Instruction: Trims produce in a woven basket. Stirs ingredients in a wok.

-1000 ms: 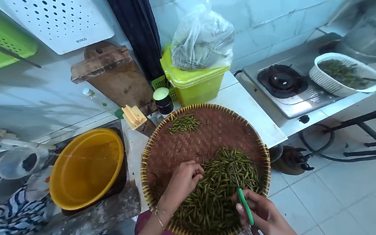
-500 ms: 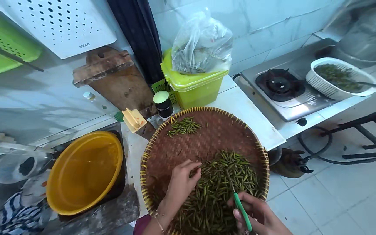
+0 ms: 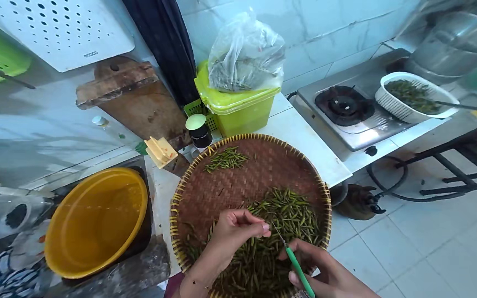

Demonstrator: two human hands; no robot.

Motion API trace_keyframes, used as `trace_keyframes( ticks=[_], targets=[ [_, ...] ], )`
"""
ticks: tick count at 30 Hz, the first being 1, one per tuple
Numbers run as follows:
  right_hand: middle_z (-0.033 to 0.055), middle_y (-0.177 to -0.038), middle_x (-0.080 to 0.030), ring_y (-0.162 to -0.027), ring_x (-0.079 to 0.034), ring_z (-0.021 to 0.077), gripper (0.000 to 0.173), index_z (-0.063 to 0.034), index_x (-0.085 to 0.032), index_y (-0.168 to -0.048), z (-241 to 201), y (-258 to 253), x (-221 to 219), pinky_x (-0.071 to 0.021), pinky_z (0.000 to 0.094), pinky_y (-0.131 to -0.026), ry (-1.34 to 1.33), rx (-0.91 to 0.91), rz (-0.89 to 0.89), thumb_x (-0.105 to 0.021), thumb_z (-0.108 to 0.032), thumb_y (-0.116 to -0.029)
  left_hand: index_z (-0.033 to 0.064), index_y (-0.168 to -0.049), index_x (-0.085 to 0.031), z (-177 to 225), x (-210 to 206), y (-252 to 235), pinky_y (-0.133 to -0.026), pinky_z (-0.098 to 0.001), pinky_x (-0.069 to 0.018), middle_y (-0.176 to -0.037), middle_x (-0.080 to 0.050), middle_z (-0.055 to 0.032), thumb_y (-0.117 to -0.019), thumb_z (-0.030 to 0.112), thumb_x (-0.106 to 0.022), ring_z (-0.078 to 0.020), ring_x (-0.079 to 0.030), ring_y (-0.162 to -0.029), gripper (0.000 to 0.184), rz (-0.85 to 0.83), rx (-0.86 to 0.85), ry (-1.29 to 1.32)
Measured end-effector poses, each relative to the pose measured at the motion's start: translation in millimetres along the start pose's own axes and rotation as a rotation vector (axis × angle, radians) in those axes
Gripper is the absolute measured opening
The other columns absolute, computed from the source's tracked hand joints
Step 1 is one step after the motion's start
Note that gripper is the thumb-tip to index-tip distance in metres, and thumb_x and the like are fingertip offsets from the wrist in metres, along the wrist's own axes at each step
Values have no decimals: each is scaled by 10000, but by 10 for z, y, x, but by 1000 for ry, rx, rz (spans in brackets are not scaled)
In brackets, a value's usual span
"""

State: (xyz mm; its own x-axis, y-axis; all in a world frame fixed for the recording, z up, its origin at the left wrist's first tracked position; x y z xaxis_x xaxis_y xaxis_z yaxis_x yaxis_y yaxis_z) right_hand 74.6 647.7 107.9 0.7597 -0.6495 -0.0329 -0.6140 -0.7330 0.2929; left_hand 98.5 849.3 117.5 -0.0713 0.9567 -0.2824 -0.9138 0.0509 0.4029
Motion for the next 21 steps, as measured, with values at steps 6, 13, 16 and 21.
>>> trace_keyframes(
  ticks=[6, 13, 16, 21],
  targets=[
    [32, -923, -708, -757, -670, 128, 368, -74, -653, -1241, -7, 56, 48, -560, 305, -612, 5, 5, 41, -725, -308, -967, -14, -847, -686, -97, -153, -14, -777, -364, -648, -890, -764, -127, -853, -28, -761, -222, -759, -787, 77, -72, 91, 16],
    [47, -883, -698, -692, -643, 125, 329, -46, -640, -1241, 101, 208, -25, -533, 303, -579, -128, -42, 59, -659, -281, -1012, 9, -824, -652, -222, -268, -89, -740, -357, -649, -845, -756, -110, -850, 15, -780, -215, -755, -752, 131, -131, 191, -65],
    [57, -866, -686, -672, -635, 141, 341, -41, -633, -1241, 156, 271, -41, -515, 307, -535, -190, -73, 63, -633, -306, -1026, 22, -809, -646, -268, -338, -123, -728, -347, -647, -812, -748, -92, -847, 9, -782, -199, -749, -732, 142, -162, 236, -82],
    [56, -862, -680, -666, -635, 147, 343, -45, -627, -1251, 188, 336, 2, -517, 310, -527, -208, -88, 77, -619, -312, -1035, 34, -808, -632, -295, -431, -188, -714, -339, -645, -805, -745, -77, -850, -4, -769, -186, -746, -720, 148, -214, 279, -114]
  ],
)
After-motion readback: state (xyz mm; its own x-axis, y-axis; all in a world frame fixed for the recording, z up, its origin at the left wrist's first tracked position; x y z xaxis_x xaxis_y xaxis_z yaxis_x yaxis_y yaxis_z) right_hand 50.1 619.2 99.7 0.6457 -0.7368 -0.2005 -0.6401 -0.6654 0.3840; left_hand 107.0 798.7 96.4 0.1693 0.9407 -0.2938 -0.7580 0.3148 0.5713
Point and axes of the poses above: each hand's wrist, its own y-axis away from the middle knuckle, its own x-axis out of the back of the hand, z = x × y, the point moved 8 cm from there along -y, towards the middle knuckle
